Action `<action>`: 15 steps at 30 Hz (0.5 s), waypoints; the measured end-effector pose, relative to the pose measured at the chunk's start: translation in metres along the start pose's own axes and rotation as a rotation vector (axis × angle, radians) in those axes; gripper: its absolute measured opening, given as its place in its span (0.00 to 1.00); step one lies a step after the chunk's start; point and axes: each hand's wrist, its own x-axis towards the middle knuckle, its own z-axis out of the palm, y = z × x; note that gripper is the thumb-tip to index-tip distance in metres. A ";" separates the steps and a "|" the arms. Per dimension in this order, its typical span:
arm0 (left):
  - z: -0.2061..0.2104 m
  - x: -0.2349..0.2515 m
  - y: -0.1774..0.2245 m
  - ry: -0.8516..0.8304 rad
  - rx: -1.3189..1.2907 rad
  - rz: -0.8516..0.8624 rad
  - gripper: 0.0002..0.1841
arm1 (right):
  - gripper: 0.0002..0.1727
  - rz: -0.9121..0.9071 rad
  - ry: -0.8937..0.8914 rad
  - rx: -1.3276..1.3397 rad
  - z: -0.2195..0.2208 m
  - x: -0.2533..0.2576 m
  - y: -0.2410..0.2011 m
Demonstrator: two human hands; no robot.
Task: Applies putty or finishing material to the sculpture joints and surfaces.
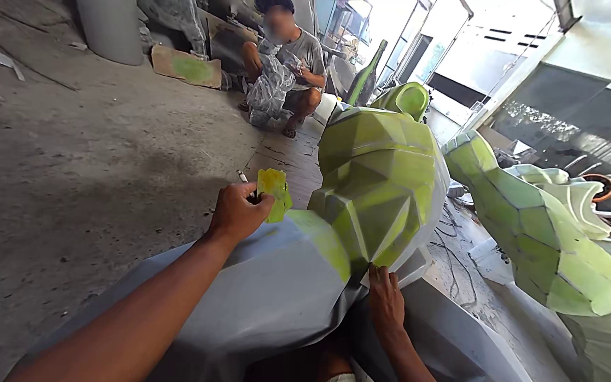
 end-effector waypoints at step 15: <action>0.000 0.000 -0.006 -0.011 0.041 -0.023 0.13 | 0.20 -0.145 0.009 -0.080 -0.020 0.059 0.076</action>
